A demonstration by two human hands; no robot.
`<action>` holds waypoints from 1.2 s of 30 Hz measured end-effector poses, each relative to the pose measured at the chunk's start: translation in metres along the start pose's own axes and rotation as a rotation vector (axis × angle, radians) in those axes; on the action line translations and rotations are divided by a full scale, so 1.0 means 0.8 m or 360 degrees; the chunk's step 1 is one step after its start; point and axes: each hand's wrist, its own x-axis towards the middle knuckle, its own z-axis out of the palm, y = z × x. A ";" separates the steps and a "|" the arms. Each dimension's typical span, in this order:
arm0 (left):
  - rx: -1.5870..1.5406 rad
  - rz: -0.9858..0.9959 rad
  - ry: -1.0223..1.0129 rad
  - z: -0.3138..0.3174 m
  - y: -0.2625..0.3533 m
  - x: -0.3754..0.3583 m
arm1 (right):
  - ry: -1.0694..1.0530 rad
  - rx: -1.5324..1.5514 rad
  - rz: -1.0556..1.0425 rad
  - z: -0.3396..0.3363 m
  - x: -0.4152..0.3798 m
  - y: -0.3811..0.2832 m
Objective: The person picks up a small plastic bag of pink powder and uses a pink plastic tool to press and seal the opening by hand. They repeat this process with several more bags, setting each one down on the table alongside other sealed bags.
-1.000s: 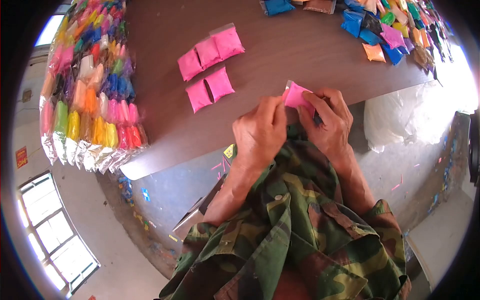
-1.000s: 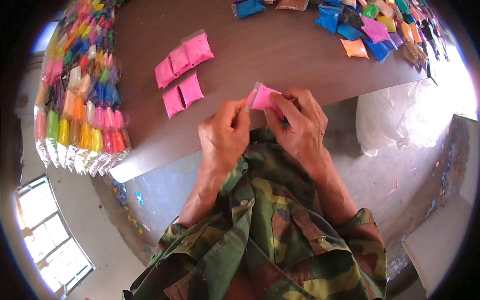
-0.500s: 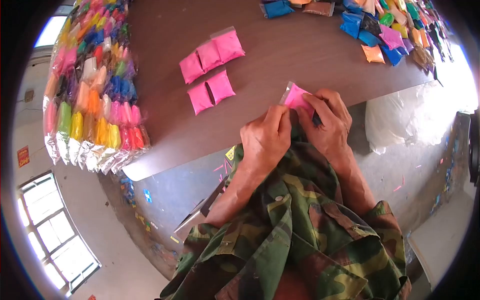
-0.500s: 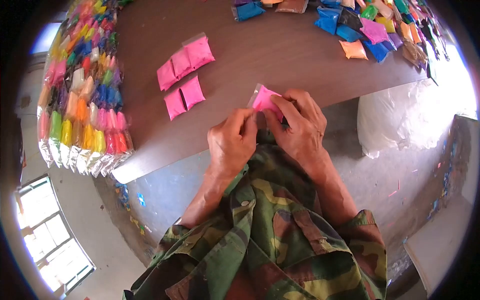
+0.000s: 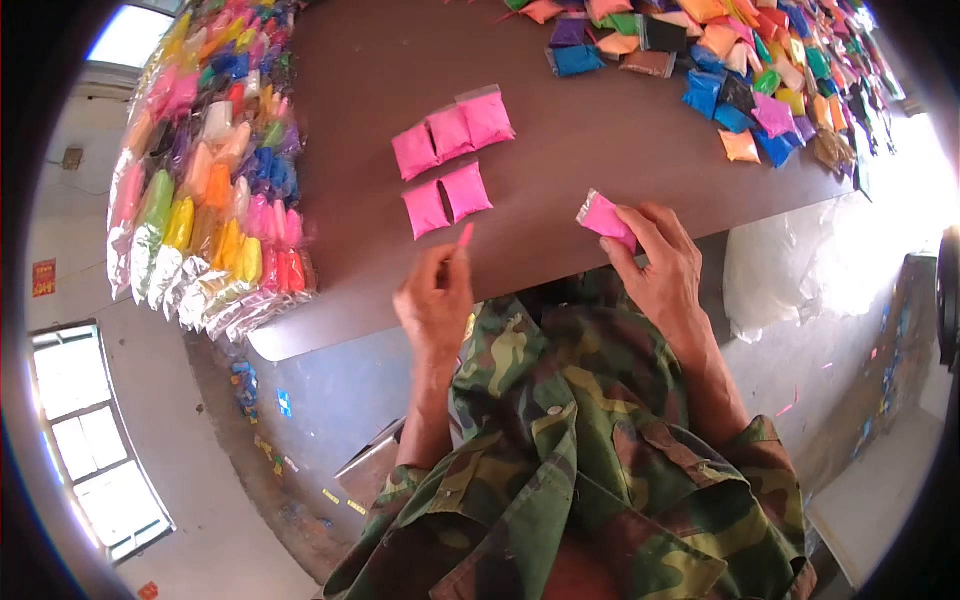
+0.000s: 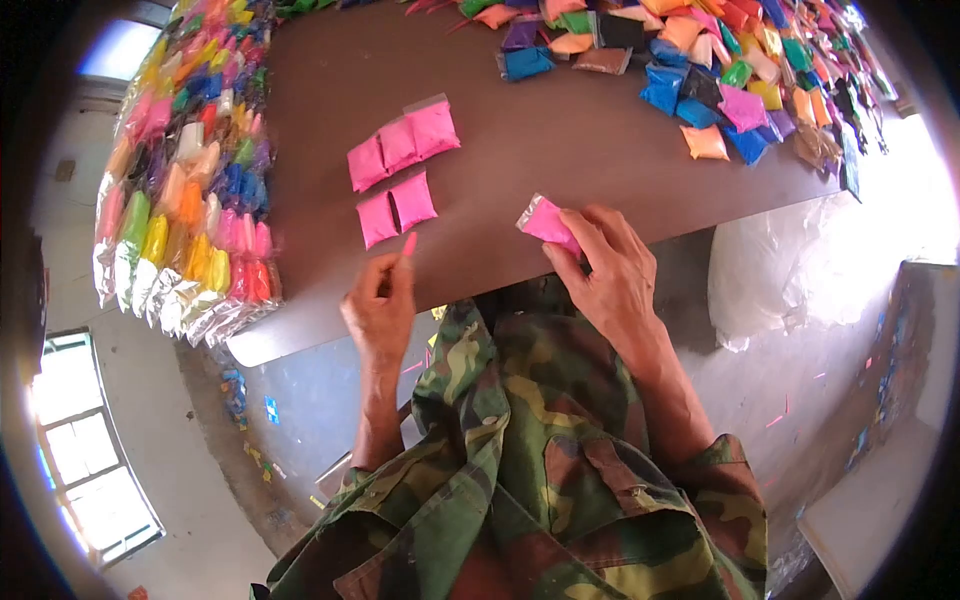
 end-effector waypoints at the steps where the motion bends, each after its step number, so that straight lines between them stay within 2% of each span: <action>1: 0.0038 0.0011 0.0077 -0.009 -0.015 0.004 | -0.0007 0.0084 0.0064 -0.004 0.002 -0.002; 4: 0.0308 0.0080 0.0352 -0.039 -0.066 0.021 | -0.0052 0.0362 0.0282 -0.011 0.003 -0.010; 9: 0.0576 0.0219 0.0536 -0.057 -0.117 0.034 | -0.0175 0.0951 0.0585 0.005 0.000 -0.041; 15: 0.0586 0.0192 0.0570 -0.053 -0.112 0.031 | -0.0512 0.1311 0.0841 0.027 0.016 -0.083; 20: 0.0575 0.0170 0.0569 -0.058 -0.100 0.030 | -0.0544 0.1423 0.0918 0.049 0.026 -0.106; 26: 0.0466 0.0409 0.0747 -0.062 -0.109 0.028 | -0.0561 0.1675 0.0948 0.066 0.030 -0.123; 29: 0.0337 0.0496 0.0629 -0.077 -0.068 0.015 | -0.0619 0.1690 0.0991 0.073 0.033 -0.138; 31: -0.0547 -0.0051 0.0214 -0.069 -0.034 -0.008 | -0.0688 0.1661 0.0963 0.076 0.035 -0.151; 33: -0.1099 -0.0339 -0.0042 -0.055 -0.013 -0.015 | -0.0818 0.1553 0.0825 0.088 0.031 -0.150; 36: -0.1400 -0.0479 -0.0160 -0.048 -0.010 -0.009 | -0.0886 0.1531 0.0732 0.102 0.027 -0.155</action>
